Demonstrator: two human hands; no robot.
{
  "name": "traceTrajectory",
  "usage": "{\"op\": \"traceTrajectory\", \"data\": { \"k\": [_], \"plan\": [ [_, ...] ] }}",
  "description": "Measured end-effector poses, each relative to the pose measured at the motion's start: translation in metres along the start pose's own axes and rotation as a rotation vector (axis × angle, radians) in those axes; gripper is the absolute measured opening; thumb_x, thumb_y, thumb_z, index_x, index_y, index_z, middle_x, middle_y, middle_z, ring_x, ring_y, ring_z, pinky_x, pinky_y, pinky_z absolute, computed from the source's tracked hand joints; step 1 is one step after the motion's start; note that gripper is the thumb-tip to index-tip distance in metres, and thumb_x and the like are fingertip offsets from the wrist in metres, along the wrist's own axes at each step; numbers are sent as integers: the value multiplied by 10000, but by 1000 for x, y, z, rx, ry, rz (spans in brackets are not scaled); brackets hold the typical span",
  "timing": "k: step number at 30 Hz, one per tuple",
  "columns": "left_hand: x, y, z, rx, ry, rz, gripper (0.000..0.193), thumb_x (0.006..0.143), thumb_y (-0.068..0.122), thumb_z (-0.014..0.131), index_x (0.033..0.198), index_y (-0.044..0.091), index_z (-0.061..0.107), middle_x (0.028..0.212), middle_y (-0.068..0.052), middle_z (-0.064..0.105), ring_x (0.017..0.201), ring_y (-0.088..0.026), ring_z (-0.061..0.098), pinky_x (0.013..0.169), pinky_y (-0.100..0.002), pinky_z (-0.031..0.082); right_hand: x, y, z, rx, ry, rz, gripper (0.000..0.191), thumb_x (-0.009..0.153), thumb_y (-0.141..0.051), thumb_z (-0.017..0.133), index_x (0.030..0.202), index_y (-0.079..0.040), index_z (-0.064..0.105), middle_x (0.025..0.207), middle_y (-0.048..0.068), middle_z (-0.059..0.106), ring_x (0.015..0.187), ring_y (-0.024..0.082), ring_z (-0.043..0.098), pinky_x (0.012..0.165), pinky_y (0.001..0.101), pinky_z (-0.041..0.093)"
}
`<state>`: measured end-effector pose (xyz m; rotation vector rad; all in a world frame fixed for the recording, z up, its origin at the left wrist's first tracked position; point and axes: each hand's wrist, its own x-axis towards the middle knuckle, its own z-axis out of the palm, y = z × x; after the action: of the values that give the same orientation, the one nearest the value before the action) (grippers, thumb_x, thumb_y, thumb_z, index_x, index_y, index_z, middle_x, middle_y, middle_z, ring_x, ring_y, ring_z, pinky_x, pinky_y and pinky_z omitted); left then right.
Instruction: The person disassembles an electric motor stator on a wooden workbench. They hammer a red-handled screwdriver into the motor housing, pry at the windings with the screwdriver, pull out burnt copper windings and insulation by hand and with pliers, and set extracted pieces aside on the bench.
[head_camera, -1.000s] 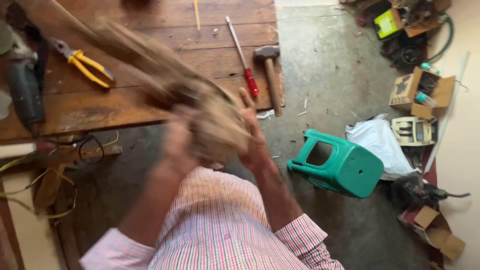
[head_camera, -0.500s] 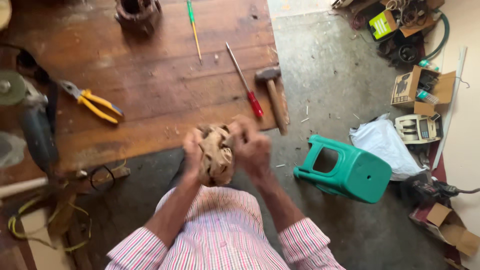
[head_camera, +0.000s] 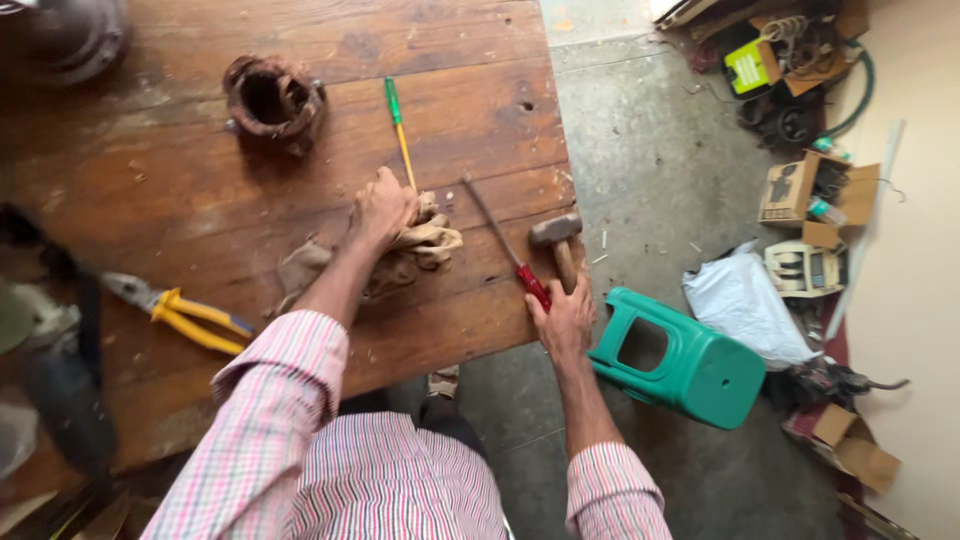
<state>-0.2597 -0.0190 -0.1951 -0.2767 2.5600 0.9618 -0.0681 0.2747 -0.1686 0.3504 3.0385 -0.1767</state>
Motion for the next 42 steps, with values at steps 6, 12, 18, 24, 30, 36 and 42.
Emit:
{"op": "traceTrajectory", "data": {
  "k": [6,12,18,24,30,36,42],
  "plan": [
    [37,15,13,85,-17,75,321,880,318,637,927,18,745,970,-271,729,932,-453,718,803,-560,582,13,-7,-7,-35,-46,9,445,819,-378,815,1151,-120,668,1269,246,519,1213,439,533,1010,559,464],
    [34,22,-18,-73,-42,16,267,831,240,648,915,17,769,968,-281,728,905,-454,705,775,-542,575,26,-33,-18,-29,-23,66,481,771,-364,837,1139,-108,661,1143,308,510,992,489,603,846,567,512],
    [-32,-31,-61,-492,-166,-9,404,857,425,693,896,28,763,749,-179,735,682,-210,689,655,-364,525,31,-45,-12,216,-56,132,528,790,-378,777,1249,-152,648,1043,242,631,941,422,666,844,522,544],
    [-177,-172,-101,-670,76,-125,292,919,288,707,931,-1,748,744,-49,736,674,-94,628,613,-275,518,28,-43,-24,416,-215,128,458,908,-353,728,1302,-134,650,1019,170,711,941,344,694,838,475,536],
    [-340,-255,-70,-883,381,-332,316,949,295,697,924,-18,728,751,-26,697,662,-70,576,576,-273,468,-64,-126,-28,978,-537,12,251,943,-185,687,1167,-71,702,731,-17,554,559,97,467,475,297,385],
    [-468,-247,-8,-924,633,-397,274,943,258,712,880,-8,685,704,19,631,632,-42,527,546,-254,433,-113,-257,-10,1008,-584,-201,291,978,-292,642,1183,-88,671,739,14,590,612,98,548,538,302,459],
    [-520,-253,-6,-960,711,-472,289,981,227,696,827,-6,622,670,30,528,610,-52,435,514,-282,347,-104,-361,14,792,-395,-402,382,926,-383,671,1201,-119,671,918,157,713,854,312,689,787,448,534]
  ]
}}
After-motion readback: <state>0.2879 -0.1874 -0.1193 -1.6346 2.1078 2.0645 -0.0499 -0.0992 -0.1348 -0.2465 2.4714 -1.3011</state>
